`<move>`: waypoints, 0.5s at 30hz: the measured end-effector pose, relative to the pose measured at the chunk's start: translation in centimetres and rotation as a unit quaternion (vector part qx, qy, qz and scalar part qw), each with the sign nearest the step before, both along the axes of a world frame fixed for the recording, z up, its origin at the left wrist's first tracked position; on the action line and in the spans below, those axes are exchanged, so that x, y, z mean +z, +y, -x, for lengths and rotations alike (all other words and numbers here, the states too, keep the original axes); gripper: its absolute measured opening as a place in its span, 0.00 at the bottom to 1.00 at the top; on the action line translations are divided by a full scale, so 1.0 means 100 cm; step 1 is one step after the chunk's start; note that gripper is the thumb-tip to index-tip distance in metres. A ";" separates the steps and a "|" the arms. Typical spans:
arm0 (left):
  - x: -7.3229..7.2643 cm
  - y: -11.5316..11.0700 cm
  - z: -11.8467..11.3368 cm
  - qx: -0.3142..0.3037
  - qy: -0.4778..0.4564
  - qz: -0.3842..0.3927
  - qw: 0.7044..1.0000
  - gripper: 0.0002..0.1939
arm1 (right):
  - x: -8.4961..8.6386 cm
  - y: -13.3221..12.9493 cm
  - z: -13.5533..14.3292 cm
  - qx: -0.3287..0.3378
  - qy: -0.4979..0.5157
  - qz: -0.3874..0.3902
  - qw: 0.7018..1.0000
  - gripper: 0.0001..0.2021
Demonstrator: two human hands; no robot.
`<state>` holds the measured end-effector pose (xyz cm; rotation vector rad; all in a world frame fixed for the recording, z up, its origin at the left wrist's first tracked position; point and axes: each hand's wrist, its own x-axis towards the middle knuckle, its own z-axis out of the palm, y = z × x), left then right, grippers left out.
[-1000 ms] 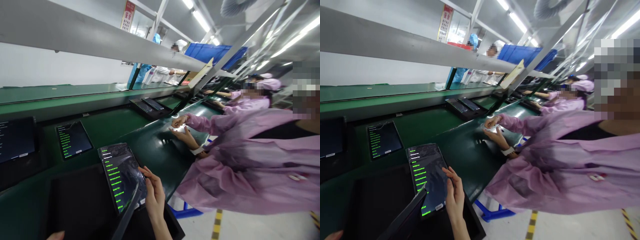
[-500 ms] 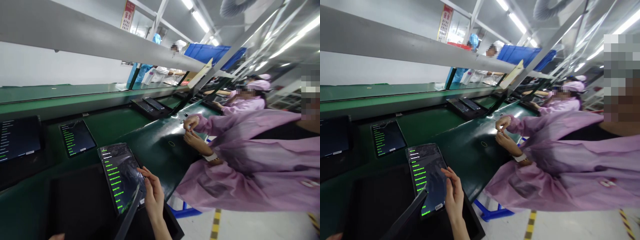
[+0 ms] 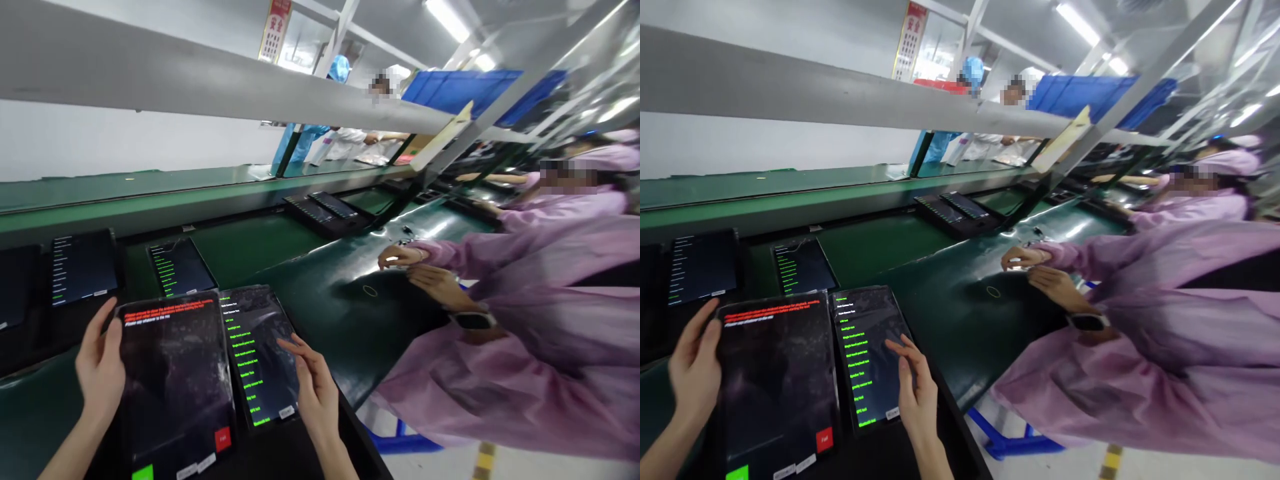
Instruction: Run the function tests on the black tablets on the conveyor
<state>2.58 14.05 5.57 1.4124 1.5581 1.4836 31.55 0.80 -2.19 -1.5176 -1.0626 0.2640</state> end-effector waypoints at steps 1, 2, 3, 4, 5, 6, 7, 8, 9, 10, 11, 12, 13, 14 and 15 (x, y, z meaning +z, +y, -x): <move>-0.003 0.014 -0.004 -0.007 -0.009 0.019 1.000 0.30 | -0.001 0.000 0.000 0.004 0.001 0.003 1.000 0.10; -0.006 0.026 -0.008 -0.017 -0.009 0.042 0.999 0.33 | -0.001 0.001 0.001 0.006 0.001 0.005 1.000 0.10; -0.009 0.035 -0.010 -0.029 -0.003 0.056 0.998 0.36 | -0.001 0.001 0.001 0.007 -0.002 0.007 1.000 0.10; -0.012 0.041 -0.011 -0.042 0.012 0.061 0.997 0.40 | 0.000 0.001 0.001 0.010 -0.008 0.010 1.000 0.10; -0.013 0.044 -0.009 -0.052 0.037 0.051 0.997 0.43 | 0.002 0.001 0.001 0.016 -0.019 0.012 1.000 0.10; -0.013 0.043 -0.004 -0.064 0.076 0.027 0.995 0.47 | 0.005 0.000 0.001 0.029 -0.038 0.015 0.999 0.10; -0.012 0.039 0.002 -0.083 0.123 0.001 0.989 0.49 | 0.008 -0.001 0.000 0.048 -0.065 0.019 0.997 0.10; -0.011 0.032 0.011 -0.108 0.173 -0.016 0.979 0.49 | 0.011 -0.002 -0.001 0.071 -0.100 0.021 0.992 0.10; -0.010 0.022 0.021 -0.134 0.219 -0.022 0.966 0.48 | 0.015 -0.003 -0.001 0.095 -0.139 0.022 0.986 0.10; -0.011 0.010 0.032 -0.167 0.258 -0.013 0.952 0.45 | 0.018 -0.004 -0.001 0.118 -0.176 0.020 0.977 0.11; -0.012 -0.004 0.042 -0.198 0.283 0.008 0.938 0.43 | 0.021 -0.005 0.000 0.138 -0.209 0.019 0.968 0.12; -0.014 -0.018 0.051 -0.222 0.298 0.028 0.928 0.41 | 0.024 -0.005 0.001 0.156 -0.233 0.018 0.960 0.13; -0.016 -0.033 0.057 -0.244 0.312 0.044 0.917 0.39 | 0.026 -0.005 0.002 0.171 -0.250 0.018 0.953 0.14; -0.019 -0.047 0.062 -0.260 0.318 0.051 0.910 0.37 | 0.027 -0.004 0.004 0.185 -0.262 0.021 0.947 0.14; -0.022 -0.058 0.064 -0.271 0.317 0.058 0.907 0.35 | 0.028 -0.003 0.006 0.196 -0.270 0.025 0.943 0.14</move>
